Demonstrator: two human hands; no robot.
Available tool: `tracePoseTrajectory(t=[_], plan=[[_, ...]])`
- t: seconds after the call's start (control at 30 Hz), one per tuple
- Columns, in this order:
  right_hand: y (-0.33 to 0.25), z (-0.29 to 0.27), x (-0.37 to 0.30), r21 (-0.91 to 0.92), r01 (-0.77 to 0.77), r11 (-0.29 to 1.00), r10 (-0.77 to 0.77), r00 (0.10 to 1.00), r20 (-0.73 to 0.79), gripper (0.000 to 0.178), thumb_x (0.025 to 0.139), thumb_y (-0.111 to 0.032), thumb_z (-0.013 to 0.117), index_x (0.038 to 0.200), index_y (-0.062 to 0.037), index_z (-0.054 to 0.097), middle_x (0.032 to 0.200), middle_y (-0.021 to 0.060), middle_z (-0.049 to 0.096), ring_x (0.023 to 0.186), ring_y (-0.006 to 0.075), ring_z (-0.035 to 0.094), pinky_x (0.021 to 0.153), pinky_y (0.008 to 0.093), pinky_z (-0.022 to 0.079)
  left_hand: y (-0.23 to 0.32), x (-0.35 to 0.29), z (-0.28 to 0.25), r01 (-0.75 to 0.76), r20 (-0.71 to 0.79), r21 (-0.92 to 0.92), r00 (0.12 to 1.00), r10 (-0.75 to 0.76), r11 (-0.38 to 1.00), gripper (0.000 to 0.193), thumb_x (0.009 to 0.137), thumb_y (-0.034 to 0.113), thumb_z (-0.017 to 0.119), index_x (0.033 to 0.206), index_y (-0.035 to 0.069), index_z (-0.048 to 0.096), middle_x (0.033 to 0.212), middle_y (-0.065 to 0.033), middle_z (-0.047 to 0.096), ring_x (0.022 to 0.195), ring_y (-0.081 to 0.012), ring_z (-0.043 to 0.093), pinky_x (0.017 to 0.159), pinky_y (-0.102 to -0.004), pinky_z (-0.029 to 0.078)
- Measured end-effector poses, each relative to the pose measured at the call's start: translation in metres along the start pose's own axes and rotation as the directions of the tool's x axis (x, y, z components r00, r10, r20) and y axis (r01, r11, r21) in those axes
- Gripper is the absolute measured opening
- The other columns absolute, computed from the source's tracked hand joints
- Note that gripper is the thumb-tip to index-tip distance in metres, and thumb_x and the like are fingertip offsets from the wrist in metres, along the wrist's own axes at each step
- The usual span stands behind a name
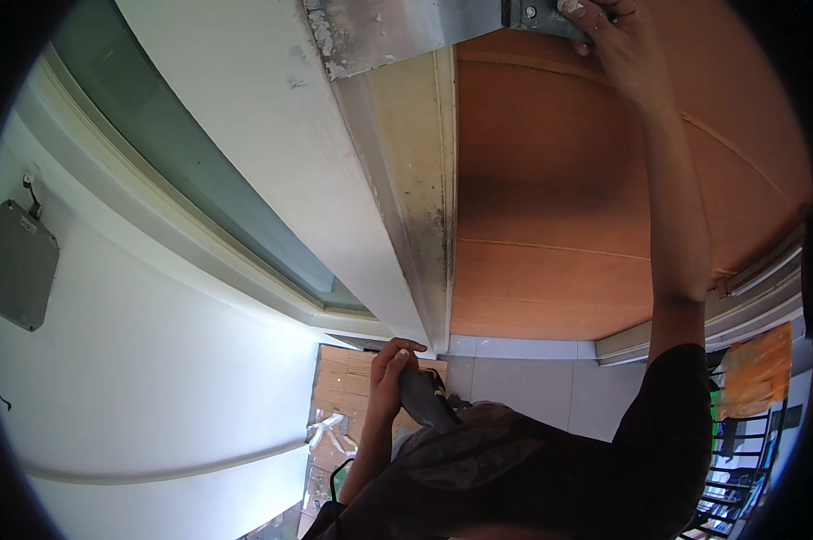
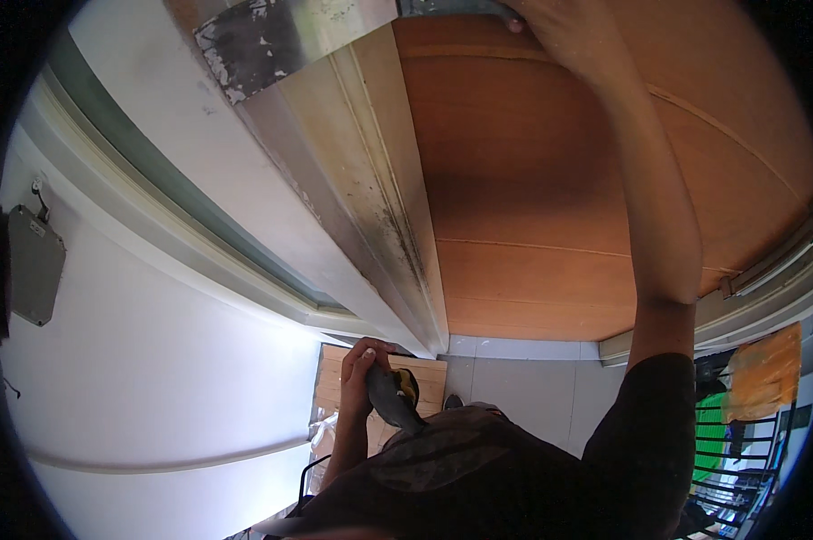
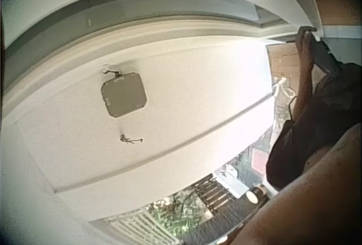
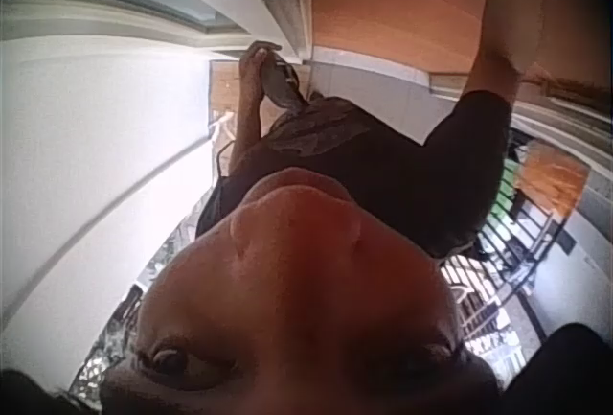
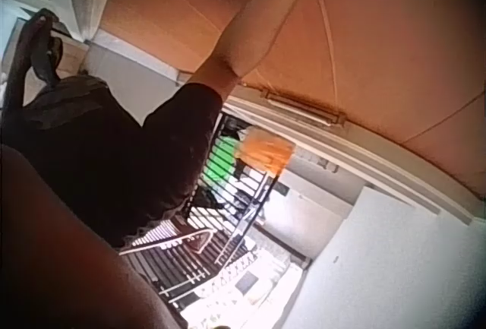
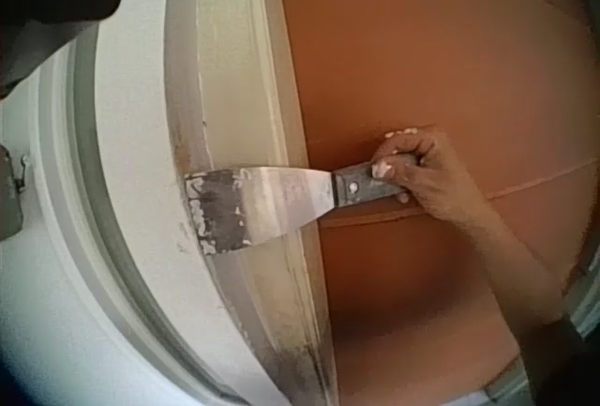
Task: The person is preparing and painting a wall or door frame using a scraper and a brush.
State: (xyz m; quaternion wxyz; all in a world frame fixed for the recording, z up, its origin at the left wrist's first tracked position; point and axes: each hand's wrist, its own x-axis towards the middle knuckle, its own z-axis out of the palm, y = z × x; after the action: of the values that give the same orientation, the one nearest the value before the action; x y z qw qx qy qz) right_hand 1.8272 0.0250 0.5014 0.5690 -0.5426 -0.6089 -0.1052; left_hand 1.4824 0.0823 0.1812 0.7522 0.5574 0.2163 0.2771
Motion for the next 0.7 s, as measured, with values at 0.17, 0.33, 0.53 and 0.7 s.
tracePoseTrajectory(t=[0.17,0.33,0.53,0.7], plan=[[0.003,0.001,0.005,0.088,0.085,0.992,-0.090,0.995,0.044,0.018,0.084,-0.015,0.066,0.075,-0.0010,0.061,0.063,-0.0001,0.050,0.051,0.0067,0.046,0.045,0.0219,0.036,-0.001,0.004,0.004,0.014,-0.006,-0.018,1.000,-0.014,1.000,0.027,0.091,0.019,0.042,0.096,-0.001,0.059,0.062,0.0021,0.043,0.058,-0.0053,0.038,0.053,-0.0201,0.029],[-0.009,0.000,-0.001,-0.015,0.074,0.997,-0.074,0.997,0.035,0.018,0.084,-0.015,0.066,0.075,-0.0005,0.060,0.063,0.0003,0.051,0.051,0.0070,0.046,0.046,0.0220,0.037,-0.002,0.005,0.003,0.003,0.009,-0.007,1.000,-0.003,1.000,0.027,0.091,0.019,0.042,0.096,-0.001,0.059,0.062,0.0022,0.042,0.058,-0.0051,0.038,0.054,-0.0199,0.029],[-0.010,-0.002,-0.001,0.052,0.041,0.998,-0.044,0.998,0.051,0.017,0.084,-0.015,0.065,0.075,-0.0010,0.061,0.064,0.0005,0.051,0.052,0.0073,0.047,0.046,0.0223,0.038,0.000,0.005,0.006,0.005,0.015,0.003,1.000,-0.006,1.000,0.027,0.091,0.019,0.042,0.096,-0.001,0.059,0.061,0.0025,0.042,0.057,-0.0049,0.037,0.053,-0.0198,0.028],[0.005,0.007,0.006,0.420,0.288,0.861,-0.347,0.935,0.071,0.017,0.084,-0.014,0.065,0.075,-0.0013,0.060,0.064,0.0002,0.051,0.052,0.0070,0.047,0.046,0.0221,0.038,-0.004,0.005,0.003,0.017,0.007,0.004,1.000,-0.017,1.000,0.027,0.091,0.019,0.042,0.097,-0.001,0.059,0.061,0.0024,0.042,0.057,-0.0050,0.037,0.053,-0.0197,0.028]])
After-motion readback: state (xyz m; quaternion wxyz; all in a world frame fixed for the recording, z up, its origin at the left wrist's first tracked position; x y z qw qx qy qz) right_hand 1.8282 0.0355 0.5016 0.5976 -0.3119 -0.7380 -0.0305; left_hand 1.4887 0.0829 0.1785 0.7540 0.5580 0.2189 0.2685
